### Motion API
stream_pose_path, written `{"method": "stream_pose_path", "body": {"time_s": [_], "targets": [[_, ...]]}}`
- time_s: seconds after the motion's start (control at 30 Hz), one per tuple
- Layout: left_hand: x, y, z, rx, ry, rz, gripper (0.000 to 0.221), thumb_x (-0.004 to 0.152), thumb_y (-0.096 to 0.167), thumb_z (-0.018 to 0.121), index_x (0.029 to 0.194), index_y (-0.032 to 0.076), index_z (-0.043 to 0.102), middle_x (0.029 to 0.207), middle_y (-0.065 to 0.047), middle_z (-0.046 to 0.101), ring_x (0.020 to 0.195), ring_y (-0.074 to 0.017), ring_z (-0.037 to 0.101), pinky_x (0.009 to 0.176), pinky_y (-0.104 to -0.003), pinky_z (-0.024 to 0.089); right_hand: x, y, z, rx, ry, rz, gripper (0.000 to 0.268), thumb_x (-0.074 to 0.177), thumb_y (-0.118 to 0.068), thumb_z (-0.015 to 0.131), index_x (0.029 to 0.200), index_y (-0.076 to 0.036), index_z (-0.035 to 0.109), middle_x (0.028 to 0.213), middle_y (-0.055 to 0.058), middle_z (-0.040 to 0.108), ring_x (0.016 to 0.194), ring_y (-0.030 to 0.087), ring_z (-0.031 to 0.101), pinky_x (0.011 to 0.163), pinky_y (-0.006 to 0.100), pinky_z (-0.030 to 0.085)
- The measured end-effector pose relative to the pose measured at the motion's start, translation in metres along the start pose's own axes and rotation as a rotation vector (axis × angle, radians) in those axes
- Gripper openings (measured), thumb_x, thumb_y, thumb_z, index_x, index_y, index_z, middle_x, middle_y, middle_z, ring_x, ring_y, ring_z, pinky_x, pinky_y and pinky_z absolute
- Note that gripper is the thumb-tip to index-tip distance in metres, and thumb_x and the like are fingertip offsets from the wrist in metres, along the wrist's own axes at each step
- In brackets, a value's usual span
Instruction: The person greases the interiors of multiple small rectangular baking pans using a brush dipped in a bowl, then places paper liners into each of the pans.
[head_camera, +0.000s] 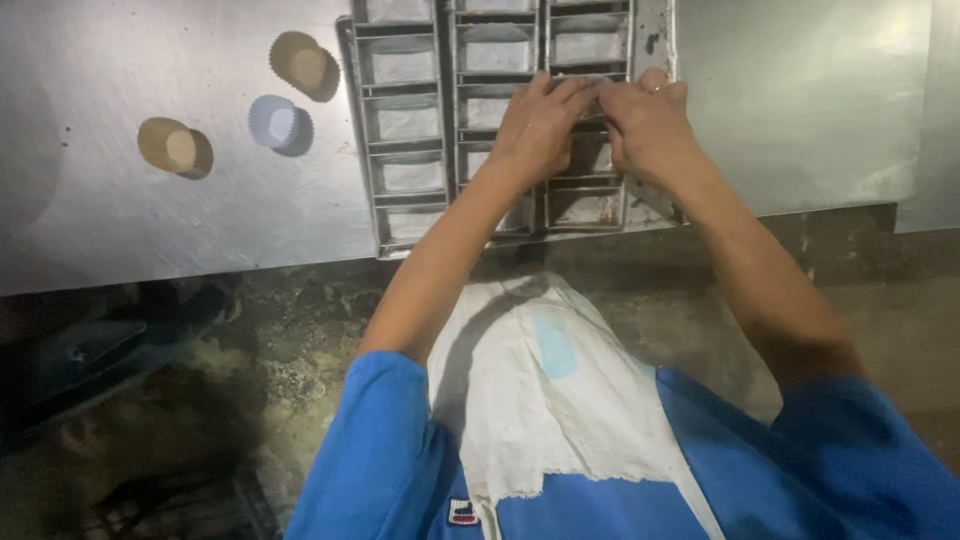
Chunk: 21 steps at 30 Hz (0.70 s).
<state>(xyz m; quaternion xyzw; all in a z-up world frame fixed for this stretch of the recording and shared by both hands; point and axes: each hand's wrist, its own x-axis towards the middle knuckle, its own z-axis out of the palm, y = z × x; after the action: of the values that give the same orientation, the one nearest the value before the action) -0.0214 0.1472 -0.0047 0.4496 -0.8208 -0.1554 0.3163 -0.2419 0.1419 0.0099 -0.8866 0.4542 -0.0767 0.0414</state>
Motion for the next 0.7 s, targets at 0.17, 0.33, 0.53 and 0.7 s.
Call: {"method": "stream_pose_path", "body": {"time_s": [0.17,0.33,0.53,0.7], "targets": [[0.021,0.000,0.008,0.172,-0.167,0.021,0.056,0.063,0.000,0.070,0.117,0.013,0.071,0.129,0.001,0.064,0.117,-0.0316,0.053,0.089,-0.046,0.049,-0.001,0.018,-0.005,0.034,0.073,-0.156,0.035,0.086,-0.012,0.065,0.120,-0.006,0.070,0.132,0.008,0.066,0.114,0.030,0.053,0.094,0.050,0.036],[0.013,0.001,0.003,0.312,-0.322,0.026,0.046,0.069,0.002,0.072,0.112,0.017,0.074,0.129,0.005,0.064,0.119,-0.0289,0.053,0.086,-0.045,0.048,0.001,0.019,-0.003,-0.048,0.112,-0.208,0.028,0.085,-0.019,0.064,0.109,-0.009,0.074,0.128,0.004,0.069,0.113,0.030,0.054,0.092,0.051,0.036],[0.012,0.001,0.002,0.279,-0.244,0.017,0.051,0.065,0.005,0.072,0.113,0.019,0.074,0.123,0.003,0.065,0.113,-0.0310,0.054,0.083,-0.045,0.046,0.003,0.016,-0.006,0.021,0.077,-0.196,0.032,0.091,-0.020,0.060,0.117,-0.008,0.074,0.127,0.006,0.069,0.107,0.027,0.056,0.092,0.052,0.036],[0.009,0.004,0.006,0.323,-0.267,-0.096,0.042,0.072,0.009,0.071,0.112,0.019,0.072,0.122,0.004,0.067,0.118,-0.0311,0.054,0.088,-0.046,0.046,0.002,-0.002,-0.004,-0.101,0.140,-0.085,0.036,0.090,-0.020,0.060,0.120,-0.003,0.072,0.125,0.009,0.070,0.106,0.031,0.054,0.088,0.051,0.036]]}}
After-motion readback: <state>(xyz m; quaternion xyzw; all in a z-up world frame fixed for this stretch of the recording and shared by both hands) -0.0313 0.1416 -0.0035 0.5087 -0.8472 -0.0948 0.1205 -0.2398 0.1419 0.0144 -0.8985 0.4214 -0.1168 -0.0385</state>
